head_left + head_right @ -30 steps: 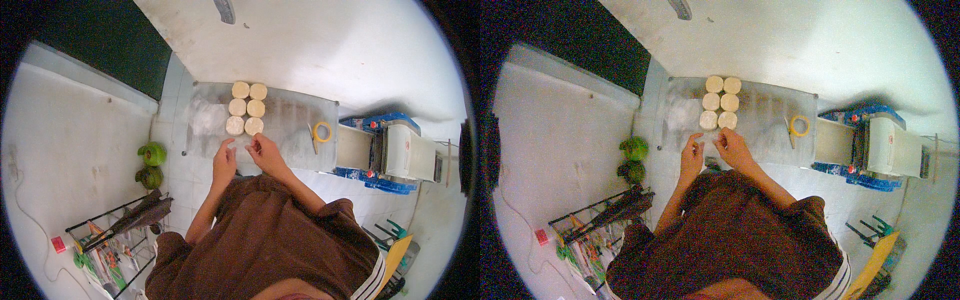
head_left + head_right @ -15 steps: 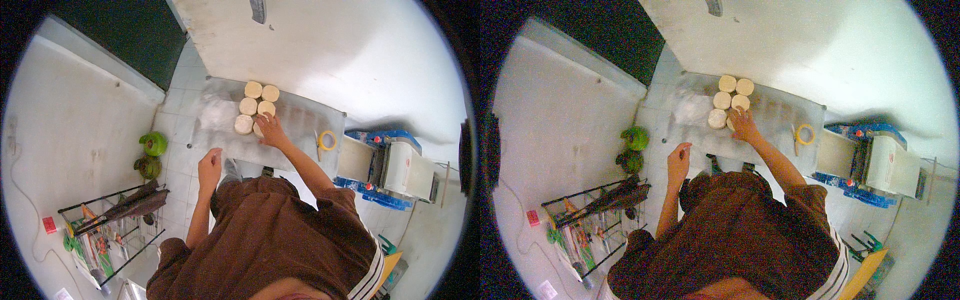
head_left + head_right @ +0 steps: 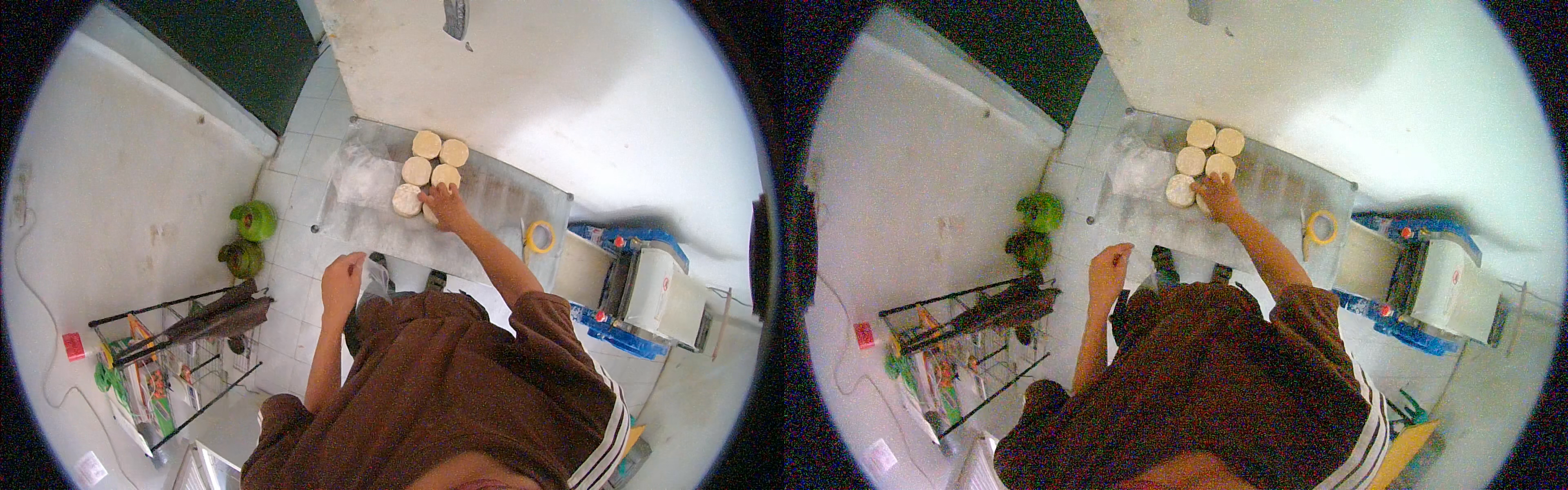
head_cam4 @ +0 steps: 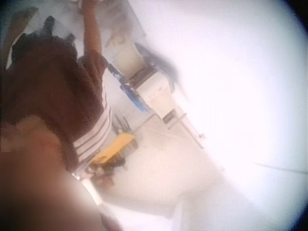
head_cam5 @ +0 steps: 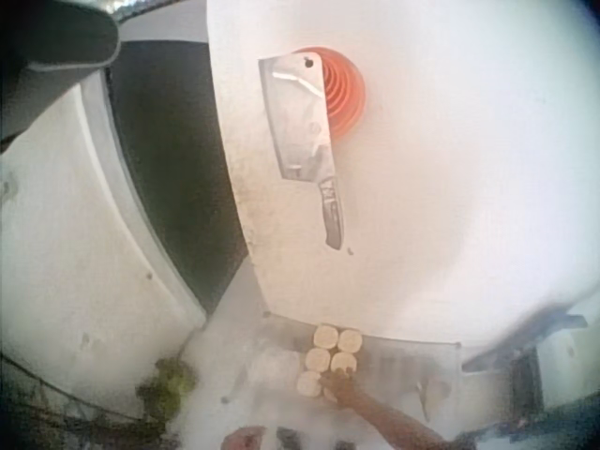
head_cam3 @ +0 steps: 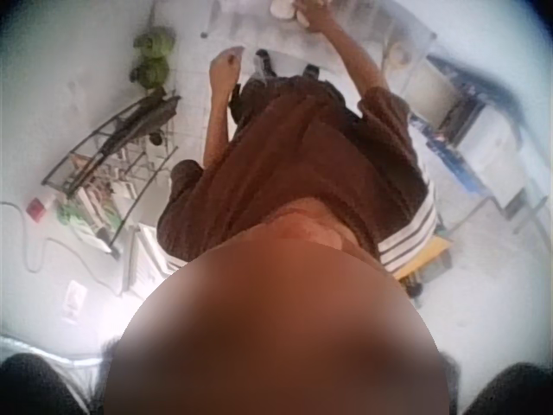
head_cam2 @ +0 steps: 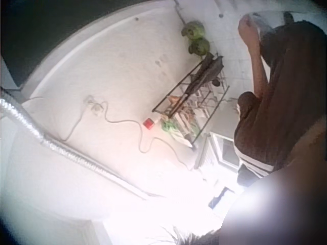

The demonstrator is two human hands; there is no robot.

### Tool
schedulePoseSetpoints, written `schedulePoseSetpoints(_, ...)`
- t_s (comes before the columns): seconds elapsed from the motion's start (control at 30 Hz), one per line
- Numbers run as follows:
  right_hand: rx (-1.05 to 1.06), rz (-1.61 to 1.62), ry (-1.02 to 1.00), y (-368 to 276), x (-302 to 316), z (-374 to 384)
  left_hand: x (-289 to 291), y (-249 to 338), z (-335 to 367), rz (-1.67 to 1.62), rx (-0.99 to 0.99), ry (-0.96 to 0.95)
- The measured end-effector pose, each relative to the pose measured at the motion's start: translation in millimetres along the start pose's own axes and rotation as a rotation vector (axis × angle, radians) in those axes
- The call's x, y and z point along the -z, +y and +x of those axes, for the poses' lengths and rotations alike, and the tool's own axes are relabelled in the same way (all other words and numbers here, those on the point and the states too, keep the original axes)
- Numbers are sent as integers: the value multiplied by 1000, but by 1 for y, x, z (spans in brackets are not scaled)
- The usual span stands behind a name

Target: The person prepares small plastic bags by taping them to a yellow table, then moves to a metal table to place round dough pieces into the bags. The person handles each dough piece individually, placing it into a bag and setting the filled bag aside.

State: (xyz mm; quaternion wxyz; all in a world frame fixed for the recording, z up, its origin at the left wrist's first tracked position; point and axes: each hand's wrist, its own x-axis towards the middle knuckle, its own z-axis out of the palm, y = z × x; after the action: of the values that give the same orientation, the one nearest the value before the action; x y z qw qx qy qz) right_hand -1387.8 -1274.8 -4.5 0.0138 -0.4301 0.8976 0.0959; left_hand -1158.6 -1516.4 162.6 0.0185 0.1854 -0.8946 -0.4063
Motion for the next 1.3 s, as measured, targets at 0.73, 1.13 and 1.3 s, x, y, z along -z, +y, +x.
schedulePoseSetpoints(0.73, 34, 1026, -313, 48, -43, -55, -196, -36, -48, -957, 360, -735)
schedulePoseSetpoints(1.13, -33, 1093, -455, -2, -34, -90, -276, -42, -72, -1402, 586, -116)
schedulePoseSetpoints(1.3, -90, 1071, -342, -22, -36, -108, -284, -29, -70, -1369, 533, 3)
